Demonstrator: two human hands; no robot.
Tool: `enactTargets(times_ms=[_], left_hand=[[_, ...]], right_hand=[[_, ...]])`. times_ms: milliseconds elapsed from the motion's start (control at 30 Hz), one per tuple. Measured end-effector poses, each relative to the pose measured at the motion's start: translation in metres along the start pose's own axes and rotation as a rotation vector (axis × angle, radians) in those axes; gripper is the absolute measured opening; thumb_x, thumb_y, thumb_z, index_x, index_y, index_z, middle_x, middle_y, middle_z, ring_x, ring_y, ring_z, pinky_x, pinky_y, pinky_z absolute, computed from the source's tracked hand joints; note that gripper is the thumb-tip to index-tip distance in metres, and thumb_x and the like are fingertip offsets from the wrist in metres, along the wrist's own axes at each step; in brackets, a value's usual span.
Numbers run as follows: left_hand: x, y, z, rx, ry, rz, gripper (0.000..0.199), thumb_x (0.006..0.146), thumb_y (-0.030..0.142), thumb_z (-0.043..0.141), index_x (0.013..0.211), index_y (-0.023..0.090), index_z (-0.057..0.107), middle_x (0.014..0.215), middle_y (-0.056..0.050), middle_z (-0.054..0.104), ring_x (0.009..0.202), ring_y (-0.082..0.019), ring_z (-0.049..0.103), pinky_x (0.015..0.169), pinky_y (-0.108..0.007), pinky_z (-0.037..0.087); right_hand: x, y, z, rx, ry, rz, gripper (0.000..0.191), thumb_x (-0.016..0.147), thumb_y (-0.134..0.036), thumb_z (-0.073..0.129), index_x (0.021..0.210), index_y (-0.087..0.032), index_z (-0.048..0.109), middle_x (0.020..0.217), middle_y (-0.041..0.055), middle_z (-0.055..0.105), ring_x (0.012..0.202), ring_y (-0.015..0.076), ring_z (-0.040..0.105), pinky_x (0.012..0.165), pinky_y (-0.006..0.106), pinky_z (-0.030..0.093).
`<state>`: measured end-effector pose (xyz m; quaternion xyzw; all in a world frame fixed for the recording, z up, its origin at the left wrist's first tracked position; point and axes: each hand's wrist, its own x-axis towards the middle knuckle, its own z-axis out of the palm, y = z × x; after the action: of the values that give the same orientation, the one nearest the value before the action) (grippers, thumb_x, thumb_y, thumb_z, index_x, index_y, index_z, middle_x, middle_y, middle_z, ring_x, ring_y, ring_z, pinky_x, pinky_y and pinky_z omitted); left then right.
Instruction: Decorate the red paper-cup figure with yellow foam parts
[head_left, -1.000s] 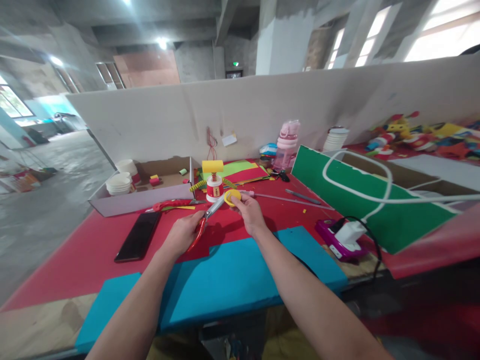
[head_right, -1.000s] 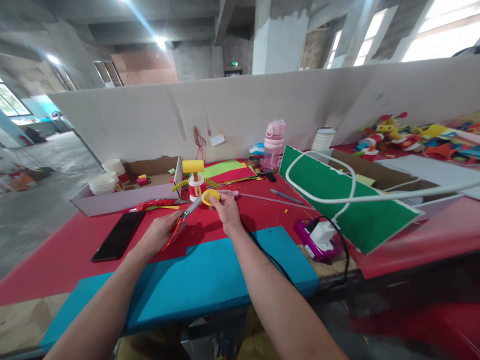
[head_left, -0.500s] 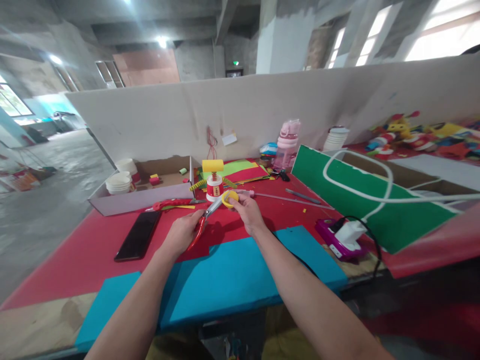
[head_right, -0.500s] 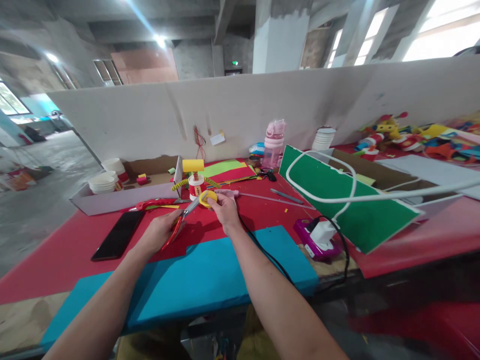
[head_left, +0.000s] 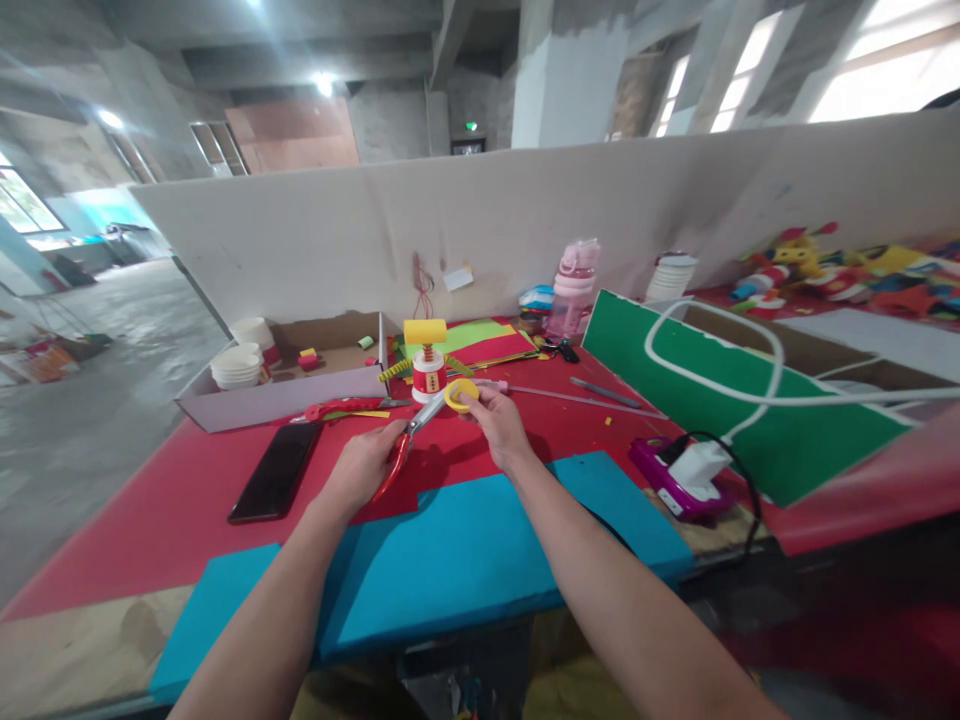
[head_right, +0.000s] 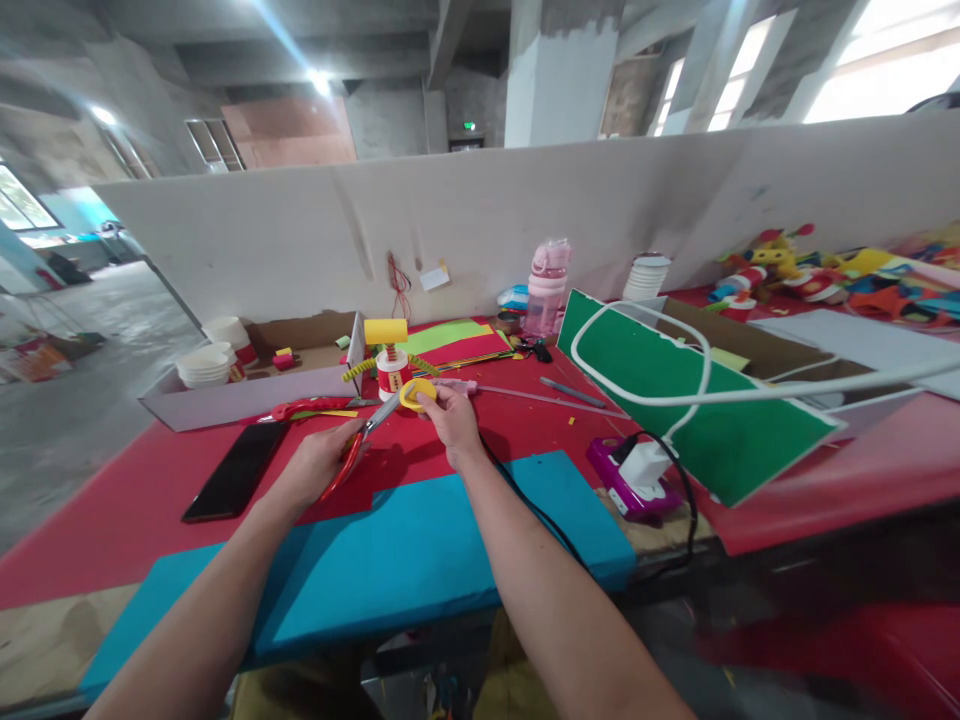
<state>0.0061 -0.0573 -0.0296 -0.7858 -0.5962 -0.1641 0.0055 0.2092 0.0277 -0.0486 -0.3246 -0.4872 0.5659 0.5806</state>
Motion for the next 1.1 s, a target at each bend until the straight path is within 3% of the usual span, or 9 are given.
enactTargets(times_ms=[300,800,1100], left_hand=[[0.0002,-0.0004,0.0,-0.007,-0.006,0.016,0.02,0.091,0.027,0.043,0.105,0.02,0.054,0.081,-0.005,0.067,0.076,-0.021,0.064,0.063,-0.024,0.038],[0.0017,-0.0008,0.0003,0.028,-0.029,-0.022,0.03,0.091,0.03,0.042,0.118,0.022,0.052,0.1,-0.009,0.069,0.088,-0.022,0.066,0.068,-0.025,0.042],[0.0005,-0.0005,-0.0002,0.033,-0.028,-0.018,0.026,0.092,0.029,0.04,0.113,0.022,0.053,0.093,-0.008,0.07,0.084,-0.023,0.066,0.065,-0.025,0.041]], right_hand=[[0.0009,-0.0006,0.0009,0.046,0.023,0.014,0.032,0.062,-0.044,0.075,0.081,-0.019,0.072,0.086,0.0041,0.071,0.078,0.0182,0.062,0.068,0.03,0.051],[0.0007,0.002,0.0019,-0.062,-0.049,-0.01,0.036,0.059,-0.048,0.075,0.08,-0.018,0.071,0.08,0.0024,0.069,0.079,0.0192,0.061,0.07,0.031,0.051],[-0.0009,0.0005,0.0014,-0.081,-0.045,-0.026,0.031,0.064,-0.046,0.072,0.077,-0.018,0.07,0.076,0.0006,0.066,0.073,0.0163,0.059,0.069,0.029,0.05]])
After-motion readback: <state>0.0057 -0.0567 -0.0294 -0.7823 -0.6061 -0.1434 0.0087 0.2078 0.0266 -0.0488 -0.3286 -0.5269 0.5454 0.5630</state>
